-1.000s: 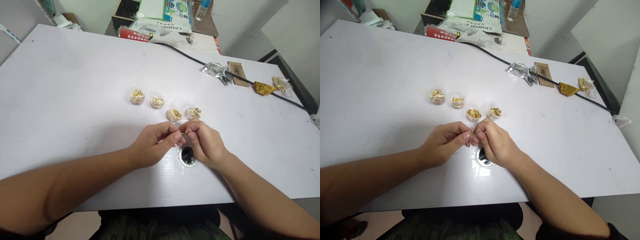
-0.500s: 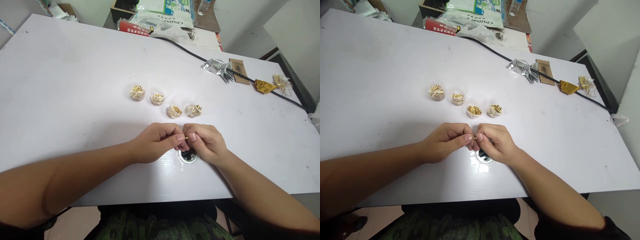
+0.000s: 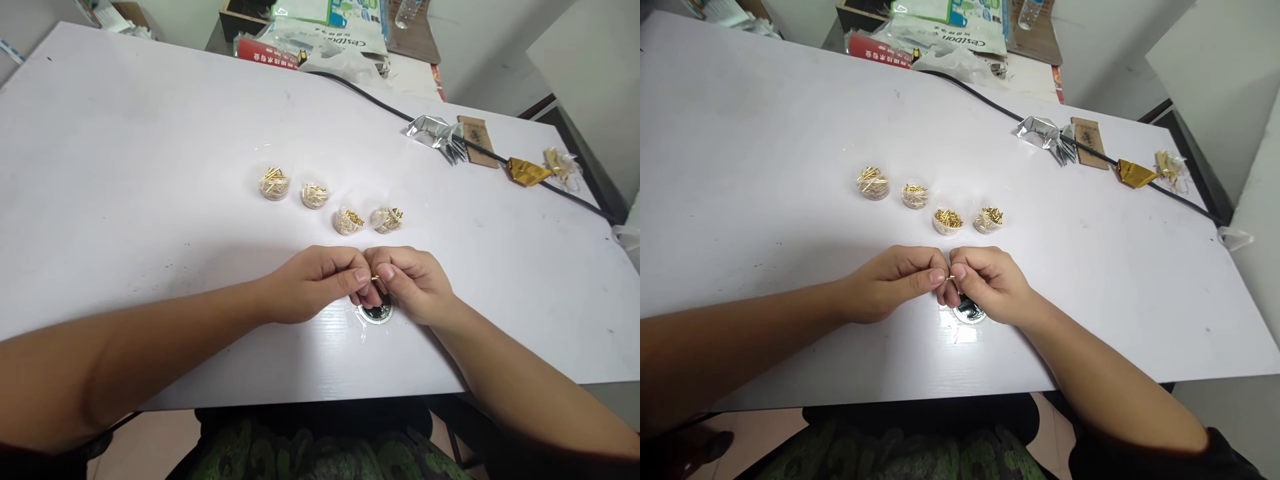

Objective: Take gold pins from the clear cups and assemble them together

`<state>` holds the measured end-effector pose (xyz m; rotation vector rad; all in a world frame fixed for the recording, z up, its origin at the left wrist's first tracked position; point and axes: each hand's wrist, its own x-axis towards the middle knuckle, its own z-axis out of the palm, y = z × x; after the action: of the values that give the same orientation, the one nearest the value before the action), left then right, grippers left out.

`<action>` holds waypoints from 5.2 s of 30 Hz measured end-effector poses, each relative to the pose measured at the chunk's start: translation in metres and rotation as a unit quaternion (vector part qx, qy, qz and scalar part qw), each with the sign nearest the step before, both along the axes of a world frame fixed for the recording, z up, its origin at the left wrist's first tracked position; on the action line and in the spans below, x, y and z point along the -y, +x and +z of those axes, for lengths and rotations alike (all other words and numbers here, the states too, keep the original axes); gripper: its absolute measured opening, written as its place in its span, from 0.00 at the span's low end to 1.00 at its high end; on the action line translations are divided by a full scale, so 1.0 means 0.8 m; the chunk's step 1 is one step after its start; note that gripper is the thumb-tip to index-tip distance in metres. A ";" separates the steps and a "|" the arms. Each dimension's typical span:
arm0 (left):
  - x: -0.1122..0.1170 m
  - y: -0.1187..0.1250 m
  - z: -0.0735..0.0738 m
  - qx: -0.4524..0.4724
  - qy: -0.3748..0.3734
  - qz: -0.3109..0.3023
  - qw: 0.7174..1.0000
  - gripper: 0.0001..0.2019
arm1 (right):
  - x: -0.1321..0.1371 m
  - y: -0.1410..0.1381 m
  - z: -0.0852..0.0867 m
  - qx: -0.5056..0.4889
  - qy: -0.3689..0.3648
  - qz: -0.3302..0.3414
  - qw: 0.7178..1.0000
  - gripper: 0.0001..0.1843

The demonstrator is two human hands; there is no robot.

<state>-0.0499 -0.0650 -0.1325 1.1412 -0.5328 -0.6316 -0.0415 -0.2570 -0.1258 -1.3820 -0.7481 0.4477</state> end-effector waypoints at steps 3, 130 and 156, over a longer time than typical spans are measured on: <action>0.000 0.000 -0.001 -0.003 -0.010 -0.002 1.000 0.10 | 0.000 -0.001 0.001 -0.013 0.004 0.006 1.000 0.15; -0.003 -0.008 -0.002 0.066 0.050 0.029 0.996 0.08 | 0.012 -0.001 0.006 -0.297 0.042 0.112 0.947 0.12; -0.002 -0.005 0.002 0.157 0.062 0.056 0.984 0.05 | 0.015 0.006 0.003 -0.266 0.000 0.114 0.957 0.15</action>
<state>-0.0540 -0.0632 -0.1310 1.3900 -0.6991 -0.3927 -0.0366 -0.2687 -0.1234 -1.1032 -0.4593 0.9560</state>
